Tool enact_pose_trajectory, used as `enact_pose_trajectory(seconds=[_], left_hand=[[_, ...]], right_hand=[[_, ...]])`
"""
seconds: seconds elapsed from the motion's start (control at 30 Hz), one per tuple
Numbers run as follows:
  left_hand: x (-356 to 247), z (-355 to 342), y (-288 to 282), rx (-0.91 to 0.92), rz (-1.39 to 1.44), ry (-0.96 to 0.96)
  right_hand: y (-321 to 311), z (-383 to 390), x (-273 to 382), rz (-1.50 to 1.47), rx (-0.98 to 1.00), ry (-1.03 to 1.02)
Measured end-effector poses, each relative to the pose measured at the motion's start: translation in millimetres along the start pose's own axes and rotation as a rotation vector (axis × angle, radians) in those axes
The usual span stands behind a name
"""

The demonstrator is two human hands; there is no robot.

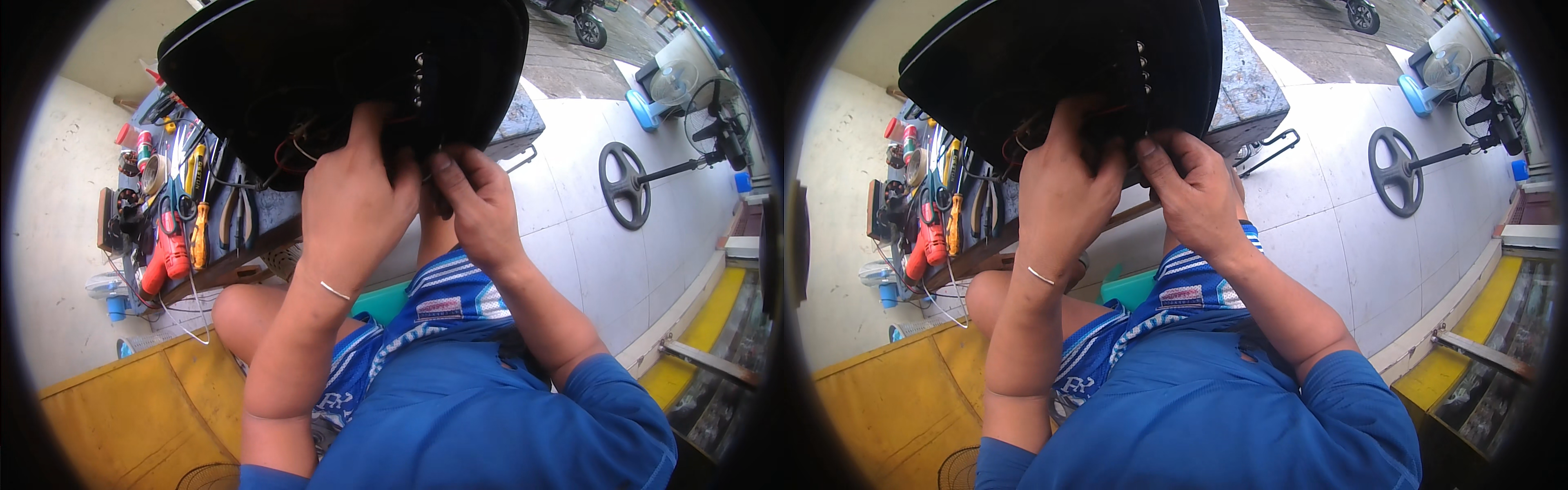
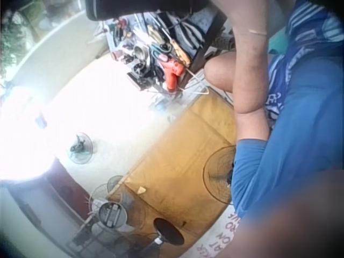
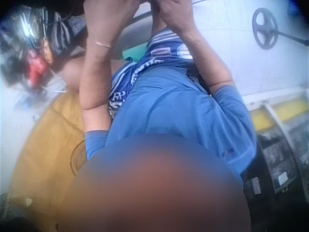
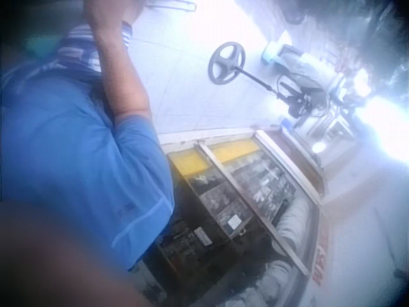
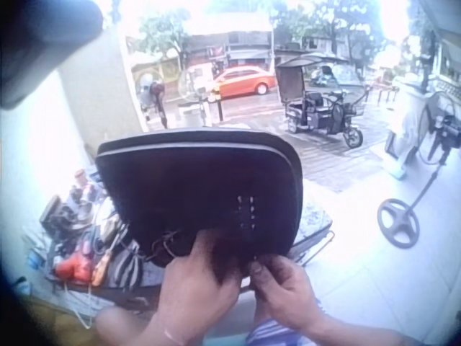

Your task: The person strips wire ends with pliers, connects wires to a black device, and secures a cover using a cordless drill. They also test the device by pressing buttons and repositioning it on the workbench.

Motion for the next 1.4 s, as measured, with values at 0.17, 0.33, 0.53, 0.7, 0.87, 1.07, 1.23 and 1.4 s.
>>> enact_pose_trajectory(seconds=[0.17,0.33,0.53,0.7,0.87,1.07,1.23,1.4], left_hand=[[-15.6,9.4,-31.2,-0.236,0.244,0.149],[-16.6,12.0,-41.6,-0.257,0.224,0.204],[-10.5,1.7,-38.9,-0.253,0.313,0.172],[-16.2,-5.5,-47.3,-0.313,0.231,0.246],[-36.3,-6.2,-61.5,-0.443,-0.061,0.484],[-36.9,-2.1,-63.6,-0.508,-0.181,0.52],[-30.7,-1.4,-59.6,-0.492,-0.155,0.485],[-30.8,-1.5,-59.1,-0.477,-0.132,0.477]], right_hand=[[10.2,-6.3,19.9,-0.081,-0.011,-0.053],[24.5,-21.0,25.5,-0.204,0.058,0.054],[26.8,-26.0,20.5,-0.299,0.012,0.187],[26.3,-28.0,20.8,-0.32,-0.046,0.182],[27.7,-28.1,19.9,-0.314,-0.063,0.209],[28.3,-28.1,21.5,-0.298,-0.063,0.201],[27.2,-27.4,21.7,-0.29,-0.078,0.184],[27.3,-26.8,18.5,-0.294,-0.081,0.216]])
Point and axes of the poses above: each hand's wrist, its own z-axis away from the middle knuckle, its own y-axis out of the palm, x = y × z, the point moved 10 cm from there along -z, towards the middle knuckle, and after that the axes turned 9 degrees about -x, right-handed, at the moved point
